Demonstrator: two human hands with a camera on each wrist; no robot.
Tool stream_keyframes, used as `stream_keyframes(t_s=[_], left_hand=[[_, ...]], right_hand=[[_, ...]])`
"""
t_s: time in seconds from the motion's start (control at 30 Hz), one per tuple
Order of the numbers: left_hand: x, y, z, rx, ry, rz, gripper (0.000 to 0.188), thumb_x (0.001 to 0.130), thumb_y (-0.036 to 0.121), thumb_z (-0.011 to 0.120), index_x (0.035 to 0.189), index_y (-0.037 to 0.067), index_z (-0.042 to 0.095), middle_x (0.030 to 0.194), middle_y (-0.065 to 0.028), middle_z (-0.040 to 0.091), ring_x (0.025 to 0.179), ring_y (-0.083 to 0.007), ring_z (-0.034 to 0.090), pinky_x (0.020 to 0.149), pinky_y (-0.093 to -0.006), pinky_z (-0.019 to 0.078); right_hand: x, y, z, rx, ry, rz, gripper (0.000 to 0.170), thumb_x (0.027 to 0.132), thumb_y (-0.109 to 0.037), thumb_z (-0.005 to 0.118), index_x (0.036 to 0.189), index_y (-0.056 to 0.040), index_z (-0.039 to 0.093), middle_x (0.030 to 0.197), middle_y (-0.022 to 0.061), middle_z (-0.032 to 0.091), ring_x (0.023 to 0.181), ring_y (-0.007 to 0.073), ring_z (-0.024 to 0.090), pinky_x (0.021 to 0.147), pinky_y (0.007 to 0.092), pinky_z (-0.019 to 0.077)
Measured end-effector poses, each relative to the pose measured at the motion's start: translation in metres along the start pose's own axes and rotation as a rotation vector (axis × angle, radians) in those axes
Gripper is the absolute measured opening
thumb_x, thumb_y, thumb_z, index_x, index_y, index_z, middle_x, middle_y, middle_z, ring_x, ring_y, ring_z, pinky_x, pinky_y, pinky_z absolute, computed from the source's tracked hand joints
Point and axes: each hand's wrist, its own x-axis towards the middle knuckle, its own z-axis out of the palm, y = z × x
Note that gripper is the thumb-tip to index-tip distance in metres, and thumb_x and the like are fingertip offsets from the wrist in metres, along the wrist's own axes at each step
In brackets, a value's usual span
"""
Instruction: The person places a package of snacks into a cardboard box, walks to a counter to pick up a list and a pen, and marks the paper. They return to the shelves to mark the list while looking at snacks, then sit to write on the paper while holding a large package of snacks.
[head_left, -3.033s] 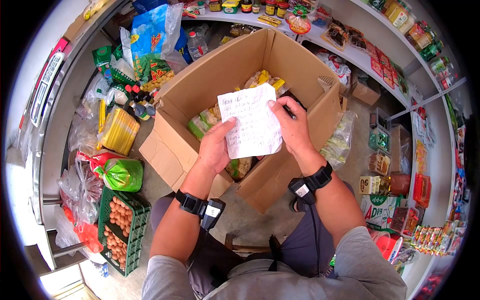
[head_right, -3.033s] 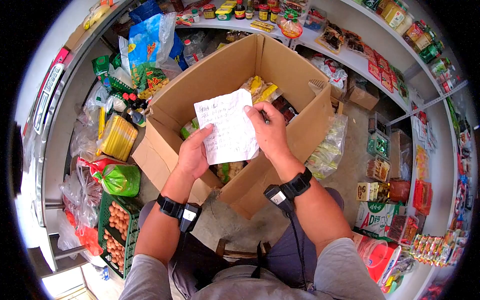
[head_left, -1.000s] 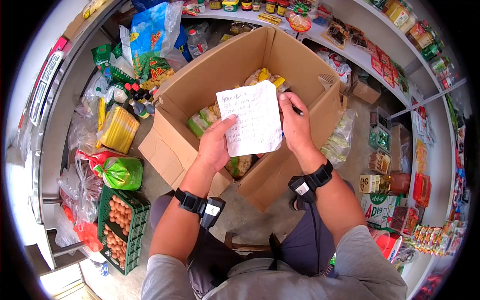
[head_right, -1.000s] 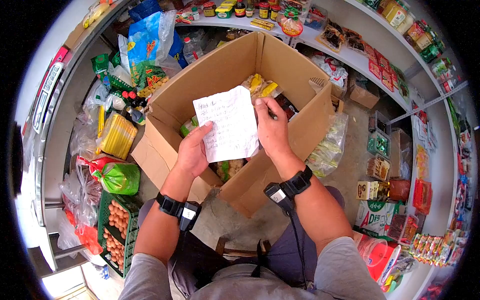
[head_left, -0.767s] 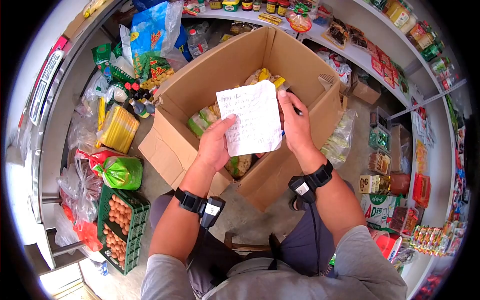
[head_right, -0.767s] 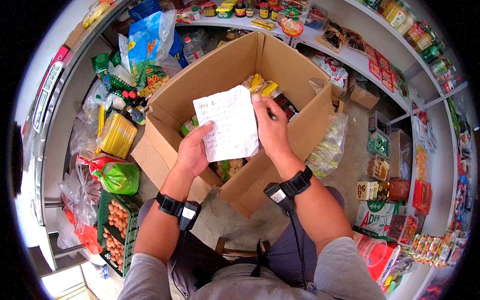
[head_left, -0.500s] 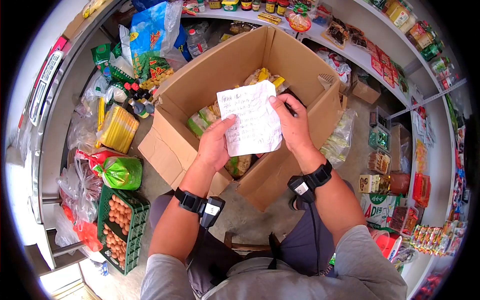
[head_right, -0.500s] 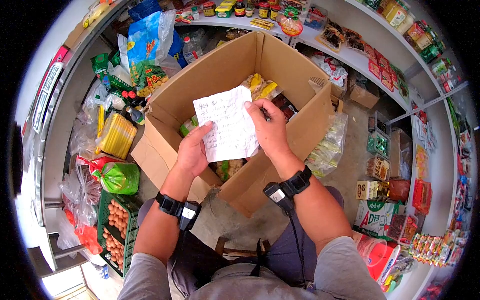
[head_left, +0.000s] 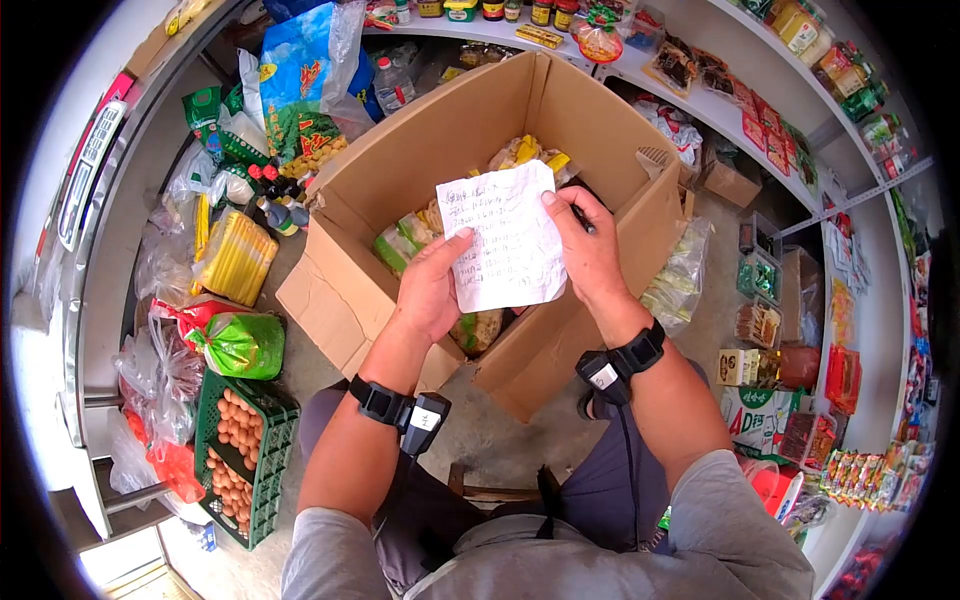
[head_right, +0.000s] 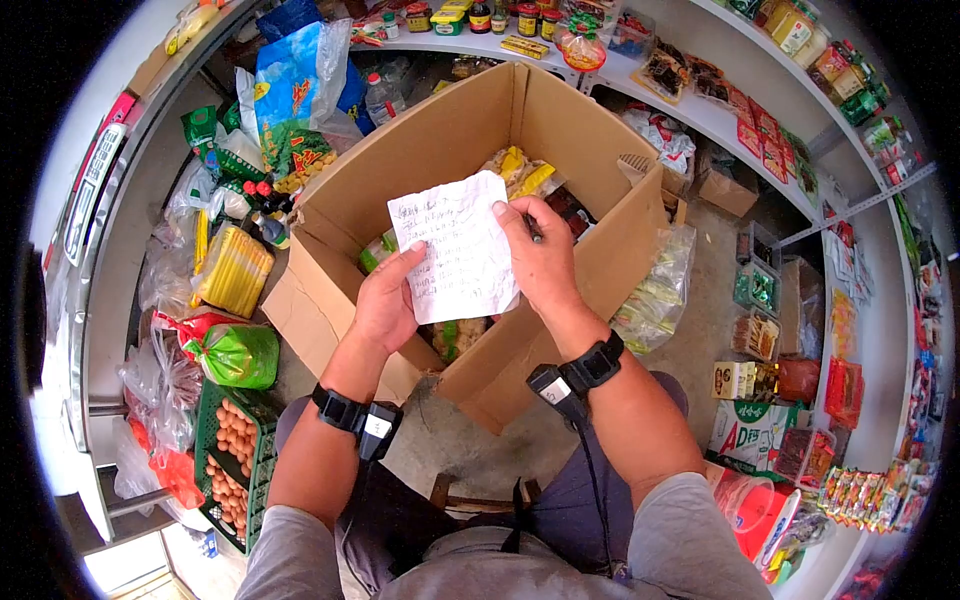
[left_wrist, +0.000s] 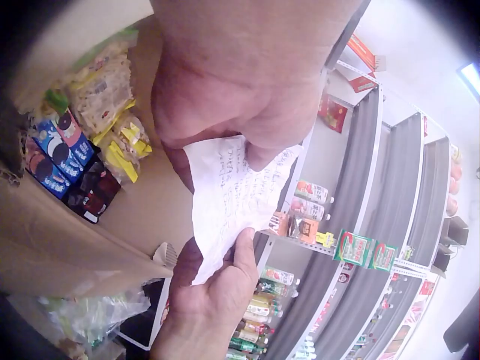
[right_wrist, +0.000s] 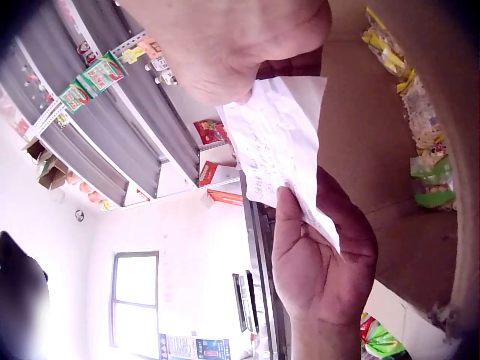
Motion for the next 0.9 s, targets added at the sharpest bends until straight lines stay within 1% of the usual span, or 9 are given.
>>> stream_keyframes(t_s=[0.47,0.57,0.9], left_hand=[[0.0008,-0.0007,-0.0008,-0.013,-0.014,-0.005,0.038,0.102,0.02,0.057,0.132,-0.004,0.055,0.127,-0.0161,0.066,0.114,-0.0238,0.067,0.101,-0.0383,0.0529],[0.0001,-0.0007,-0.0003,0.016,0.009,-0.009,0.037,0.101,0.019,0.059,0.13,-0.004,0.057,0.127,-0.0158,0.067,0.113,-0.024,0.067,0.1,-0.0381,0.0533],[0.0015,-0.0038,-0.0055,0.082,-0.015,-0.058,0.036,0.098,0.017,0.063,0.128,-0.001,0.059,0.123,-0.0129,0.069,0.107,-0.021,0.07,0.095,-0.0357,0.0555]], right_hand=[[0.0,0.001,0.0001,0.008,-0.003,-0.018,0.022,0.098,-0.02,0.069,0.093,0.001,0.065,0.082,-0.0017,0.063,0.079,0.0057,0.051,0.072,0.0241,0.0449],[0.0003,0.0011,0.0,0.012,-0.001,-0.018,0.021,0.098,-0.019,0.069,0.093,0.0011,0.065,0.082,-0.002,0.063,0.079,0.0055,0.051,0.072,0.0238,0.0449],[0.0012,0.0004,-0.0003,0.051,0.031,-0.025,0.02,0.098,-0.019,0.068,0.092,-0.0004,0.065,0.081,-0.0033,0.06,0.077,0.0052,0.05,0.07,0.0233,0.0438]])
